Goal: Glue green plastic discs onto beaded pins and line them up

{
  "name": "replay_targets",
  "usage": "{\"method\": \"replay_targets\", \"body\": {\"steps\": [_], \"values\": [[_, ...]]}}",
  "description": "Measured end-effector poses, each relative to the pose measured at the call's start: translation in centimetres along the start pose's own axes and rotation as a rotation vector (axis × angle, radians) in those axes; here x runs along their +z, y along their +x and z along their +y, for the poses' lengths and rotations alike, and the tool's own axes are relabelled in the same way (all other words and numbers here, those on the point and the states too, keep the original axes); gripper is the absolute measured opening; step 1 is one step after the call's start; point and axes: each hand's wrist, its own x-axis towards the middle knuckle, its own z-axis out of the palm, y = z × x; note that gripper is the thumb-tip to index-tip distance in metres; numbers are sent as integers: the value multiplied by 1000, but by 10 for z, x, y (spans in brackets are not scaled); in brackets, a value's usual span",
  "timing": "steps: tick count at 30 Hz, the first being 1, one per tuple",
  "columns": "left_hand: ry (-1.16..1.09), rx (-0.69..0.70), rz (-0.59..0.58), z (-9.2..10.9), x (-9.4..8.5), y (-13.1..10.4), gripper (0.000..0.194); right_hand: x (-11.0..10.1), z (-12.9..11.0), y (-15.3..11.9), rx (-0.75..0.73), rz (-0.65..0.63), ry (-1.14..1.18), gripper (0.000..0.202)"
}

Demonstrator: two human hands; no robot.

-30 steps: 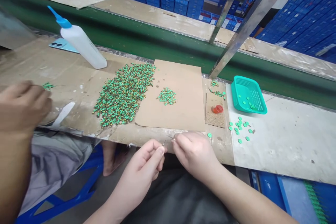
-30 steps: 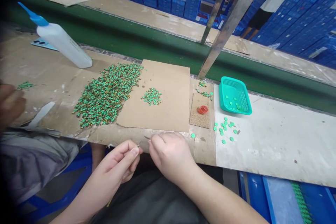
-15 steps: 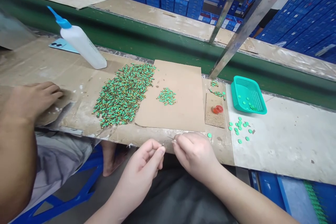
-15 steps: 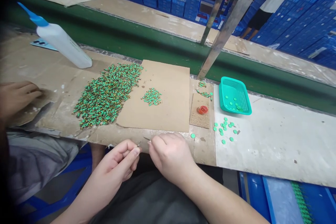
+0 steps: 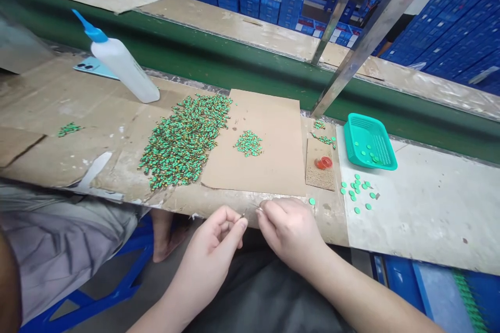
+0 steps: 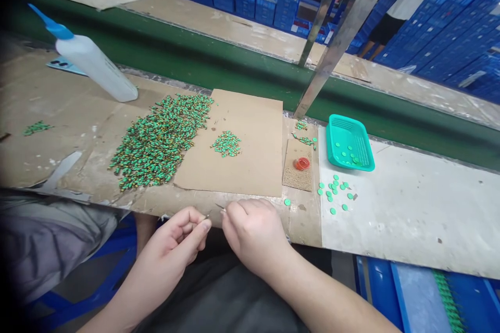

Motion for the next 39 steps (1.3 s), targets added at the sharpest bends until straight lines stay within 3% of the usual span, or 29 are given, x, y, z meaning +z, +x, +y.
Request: {"method": "replay_targets", "body": {"steps": [12,27,39], "values": [[82,63,76,-4,1,0,54,0,-2,-1,-20,1,0,39],[157,103,105,-6,1,-1,52,2,-1,-3,-2,6,4,37],[276,225,188,-10,2,-2,39,1,-5,-3,8,20,33,38]]}}
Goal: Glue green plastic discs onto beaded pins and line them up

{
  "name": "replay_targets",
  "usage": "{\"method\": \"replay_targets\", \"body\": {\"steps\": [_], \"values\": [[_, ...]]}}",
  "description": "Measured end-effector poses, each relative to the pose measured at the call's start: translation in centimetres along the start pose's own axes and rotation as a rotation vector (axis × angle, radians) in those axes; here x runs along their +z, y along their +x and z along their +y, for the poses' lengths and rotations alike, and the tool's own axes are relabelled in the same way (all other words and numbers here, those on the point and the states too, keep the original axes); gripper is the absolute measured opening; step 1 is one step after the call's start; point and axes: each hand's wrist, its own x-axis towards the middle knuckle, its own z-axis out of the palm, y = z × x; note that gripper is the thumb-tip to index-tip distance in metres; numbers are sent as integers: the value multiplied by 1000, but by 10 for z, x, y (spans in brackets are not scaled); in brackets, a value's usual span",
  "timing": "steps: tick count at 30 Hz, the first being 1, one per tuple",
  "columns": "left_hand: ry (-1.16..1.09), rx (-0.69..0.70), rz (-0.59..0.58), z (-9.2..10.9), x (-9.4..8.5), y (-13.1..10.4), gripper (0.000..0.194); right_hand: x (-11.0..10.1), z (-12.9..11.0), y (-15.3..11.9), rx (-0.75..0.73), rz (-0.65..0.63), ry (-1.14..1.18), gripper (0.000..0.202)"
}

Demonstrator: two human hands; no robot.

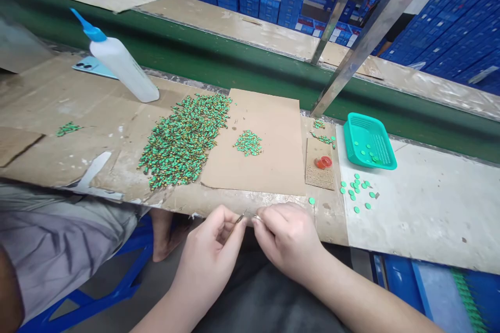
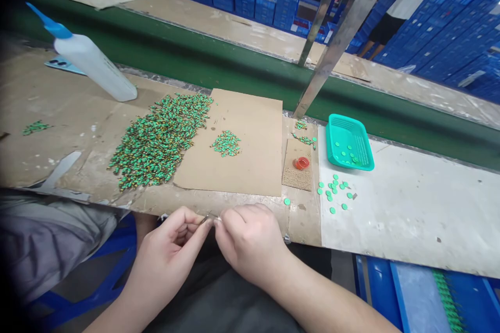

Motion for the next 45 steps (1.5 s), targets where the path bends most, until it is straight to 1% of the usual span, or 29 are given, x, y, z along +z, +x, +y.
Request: {"method": "replay_targets", "body": {"steps": [5,8,13,16,20,23,26,28,34,37,39,41,45], "values": [[44,55,35,-1,-1,0,35,2,-2,-1,49,13,-36,38],[64,83,48,-2,-1,1,35,4,-3,-2,26,-3,-22,40],[91,114,70,-5,-1,2,35,5,-3,-2,57,2,-46,39],[107,123,82,-5,-1,1,35,5,-3,-2,34,-22,-19,39],[112,120,96,-6,-1,0,35,6,-3,-4,96,1,-47,37],[102,103,92,-5,-2,1,36,6,-3,-4,74,-25,5,37],[63,69,74,-3,-2,2,36,4,2,-2,111,-20,22,36],[16,36,42,-1,-2,3,37,1,6,-1,127,-8,34,36],[-152,-77,-91,10,-6,4,41,-9,9,-1,-28,-14,110,34],[-219,-107,-132,16,-8,3,39,-8,7,0,-50,-34,100,36],[-216,-110,-141,17,-8,2,40,-6,8,1,-60,-43,99,37],[-195,-118,-141,17,-7,1,42,-5,9,2,-32,-32,83,38],[-151,-133,-126,13,-7,-1,45,-5,9,2,70,3,55,36]]}}
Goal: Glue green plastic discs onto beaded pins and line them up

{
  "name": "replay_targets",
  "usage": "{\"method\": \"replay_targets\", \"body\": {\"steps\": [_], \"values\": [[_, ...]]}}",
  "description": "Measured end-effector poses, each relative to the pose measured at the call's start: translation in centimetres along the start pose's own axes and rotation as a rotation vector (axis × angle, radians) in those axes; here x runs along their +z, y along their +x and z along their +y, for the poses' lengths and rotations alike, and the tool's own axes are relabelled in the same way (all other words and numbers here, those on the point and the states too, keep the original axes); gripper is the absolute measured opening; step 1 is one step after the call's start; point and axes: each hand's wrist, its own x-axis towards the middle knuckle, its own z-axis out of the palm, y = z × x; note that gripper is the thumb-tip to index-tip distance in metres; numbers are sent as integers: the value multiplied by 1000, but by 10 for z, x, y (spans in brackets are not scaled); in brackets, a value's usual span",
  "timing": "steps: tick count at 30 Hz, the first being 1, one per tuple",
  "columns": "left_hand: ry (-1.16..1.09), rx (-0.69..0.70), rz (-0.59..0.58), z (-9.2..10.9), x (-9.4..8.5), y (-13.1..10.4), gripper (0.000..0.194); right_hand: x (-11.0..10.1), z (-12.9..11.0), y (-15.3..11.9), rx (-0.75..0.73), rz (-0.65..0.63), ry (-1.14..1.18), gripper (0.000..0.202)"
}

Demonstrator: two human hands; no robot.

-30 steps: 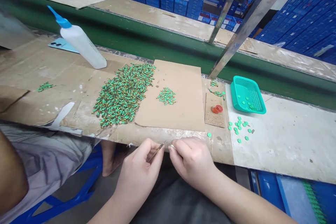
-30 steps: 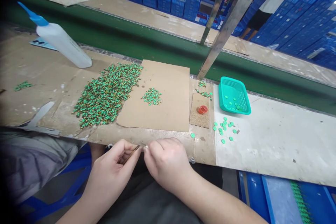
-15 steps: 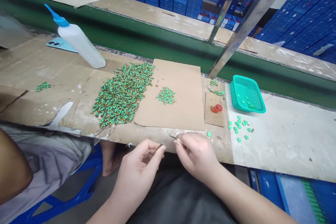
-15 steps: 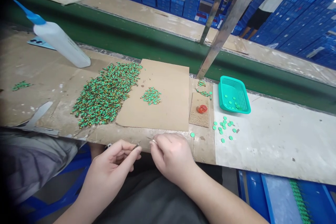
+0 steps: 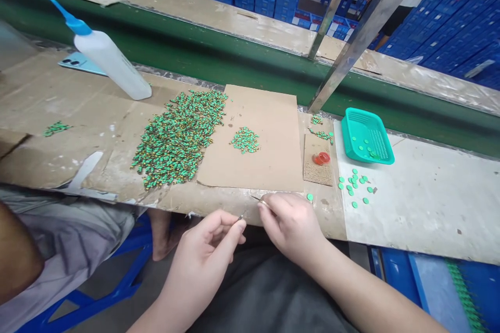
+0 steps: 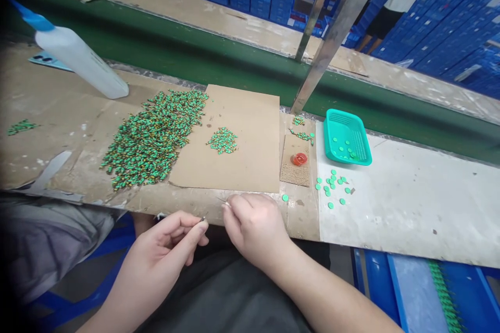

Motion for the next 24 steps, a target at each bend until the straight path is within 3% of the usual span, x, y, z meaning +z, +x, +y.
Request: {"method": "replay_targets", "body": {"steps": [5,10,16,20,24], "values": [[25,38,9,-3,1,1,43,0,-9,-4,-78,-64,39,36],[38,15,20,-5,0,0,47,1,-2,-4,31,-8,-51,36],[-20,-66,1,-10,1,2,55,1,6,-7,111,-26,55,29],[-8,-64,17,-16,-4,13,63,-3,10,-12,196,-20,142,20],[12,-53,42,-12,-16,37,71,-11,16,-18,241,6,202,25]]}}
